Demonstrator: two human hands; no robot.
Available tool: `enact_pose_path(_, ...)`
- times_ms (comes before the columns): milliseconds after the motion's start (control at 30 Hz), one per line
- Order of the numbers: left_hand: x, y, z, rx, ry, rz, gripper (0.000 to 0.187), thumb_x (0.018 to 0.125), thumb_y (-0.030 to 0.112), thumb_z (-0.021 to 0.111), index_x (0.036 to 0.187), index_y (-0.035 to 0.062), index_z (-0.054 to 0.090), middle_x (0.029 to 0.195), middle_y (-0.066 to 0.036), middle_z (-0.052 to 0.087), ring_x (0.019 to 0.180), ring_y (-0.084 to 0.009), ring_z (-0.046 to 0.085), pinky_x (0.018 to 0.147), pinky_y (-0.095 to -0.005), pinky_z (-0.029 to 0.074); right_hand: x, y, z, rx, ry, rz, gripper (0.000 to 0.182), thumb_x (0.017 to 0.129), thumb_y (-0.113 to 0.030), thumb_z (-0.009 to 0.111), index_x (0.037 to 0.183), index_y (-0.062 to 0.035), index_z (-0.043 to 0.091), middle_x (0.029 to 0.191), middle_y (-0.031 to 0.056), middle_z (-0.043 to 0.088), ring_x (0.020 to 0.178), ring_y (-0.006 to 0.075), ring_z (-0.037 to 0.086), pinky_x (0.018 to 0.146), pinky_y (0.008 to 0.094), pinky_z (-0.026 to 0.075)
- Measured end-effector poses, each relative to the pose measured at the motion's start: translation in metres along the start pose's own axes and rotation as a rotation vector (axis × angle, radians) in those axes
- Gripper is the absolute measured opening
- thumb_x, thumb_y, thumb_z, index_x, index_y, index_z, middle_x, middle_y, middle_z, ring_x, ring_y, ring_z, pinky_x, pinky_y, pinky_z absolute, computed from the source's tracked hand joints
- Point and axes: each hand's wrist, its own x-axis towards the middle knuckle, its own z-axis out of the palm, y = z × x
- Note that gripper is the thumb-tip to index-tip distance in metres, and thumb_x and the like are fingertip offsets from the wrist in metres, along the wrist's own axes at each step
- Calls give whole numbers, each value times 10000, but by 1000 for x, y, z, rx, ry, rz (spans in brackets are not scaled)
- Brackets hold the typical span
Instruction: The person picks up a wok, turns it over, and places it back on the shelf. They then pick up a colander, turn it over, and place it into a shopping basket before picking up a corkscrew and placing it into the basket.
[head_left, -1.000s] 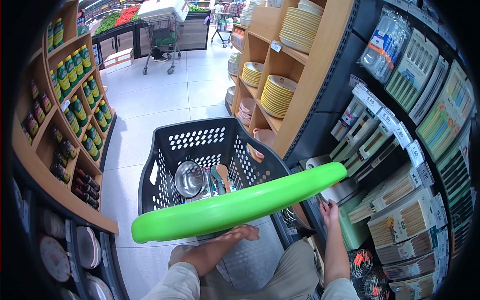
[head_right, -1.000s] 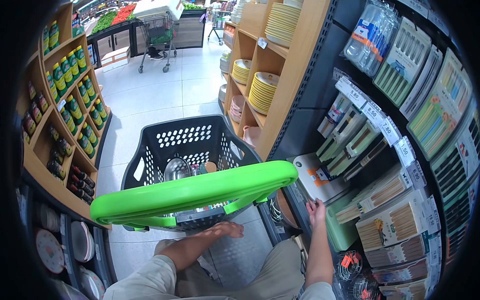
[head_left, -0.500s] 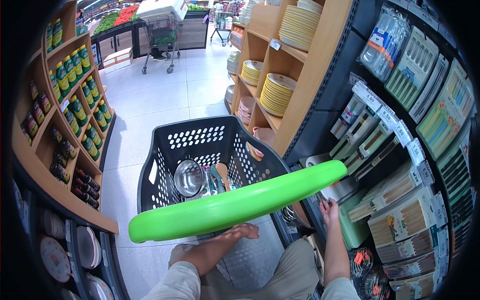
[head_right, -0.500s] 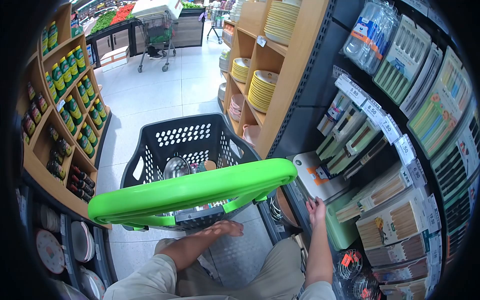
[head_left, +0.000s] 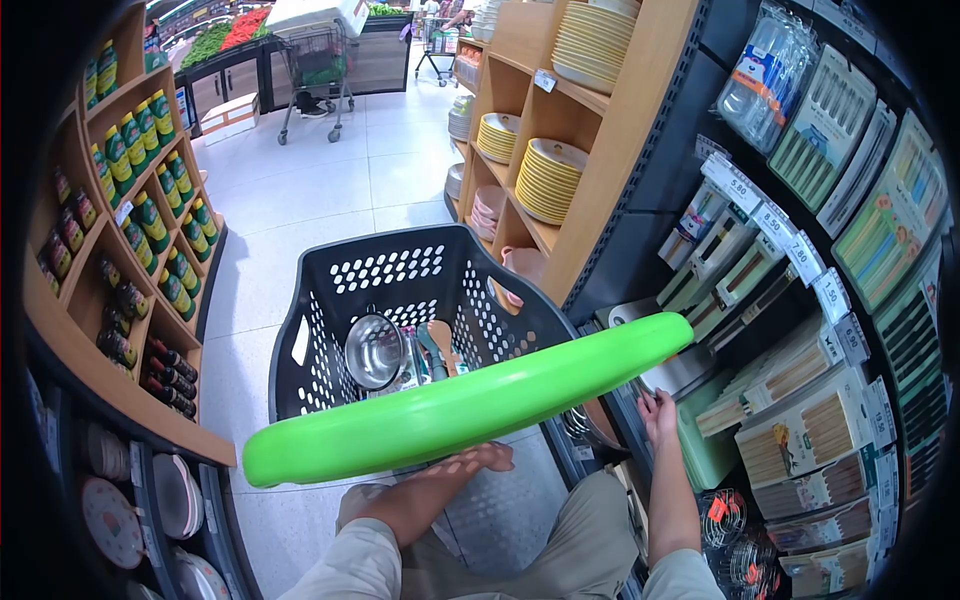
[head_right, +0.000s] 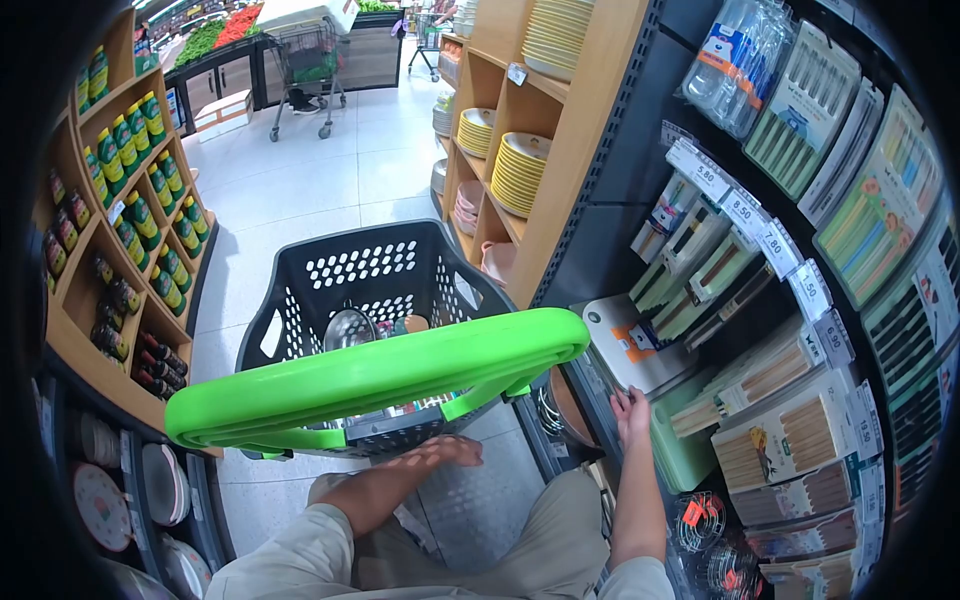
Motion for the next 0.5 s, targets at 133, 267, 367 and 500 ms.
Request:
enact_pose_path(133, 4, 3, -1, 43, -15, -15, 443, 853, 415, 479, 1210, 154, 517, 1235, -83, 534, 1151, -279, 489, 930, -411, 394, 0, 0, 0, -4, -16, 0, 120, 841, -102, 515, 924, -32, 464, 961, 95, 530, 1025, 271, 577, 732, 367, 525)
enact_pose_path(267, -2, 7, -3, 49, -17, -26, 444, 855, 421, 484, 1212, 158, 515, 1237, -80, 533, 1153, -276, 488, 931, -414, 394, -1, 0, 0, -6, -13, -3, 124, 843, -102, 510, 933, -31, 463, 969, 99, 527, 1029, 274, 575, 732, 366, 525)
enact_pose_path(367, 6, 0, 1, 37, 4, -18, 449, 855, 427, 482, 1220, 165, 507, 1243, -76, 528, 1163, -273, 480, 938, -413, 388, 0, 0, 0, -8, -13, -1, 125, 843, -100, 509, 934, -28, 462, 969, 100, 522, 1030, 276, 575, 726, 365, 527)
enact_pose_path(500, 3, -6, 4, -11, 32, -10, 453, 862, 429, 468, 1235, 174, 489, 1263, -69, 511, 1180, -268, 463, 950, -410, 377, 3, 1, -2, -11, -11, -3, 126, 843, -101, 510, 931, -27, 460, 965, 100, 519, 1027, 277, 576, 716, 359, 529)
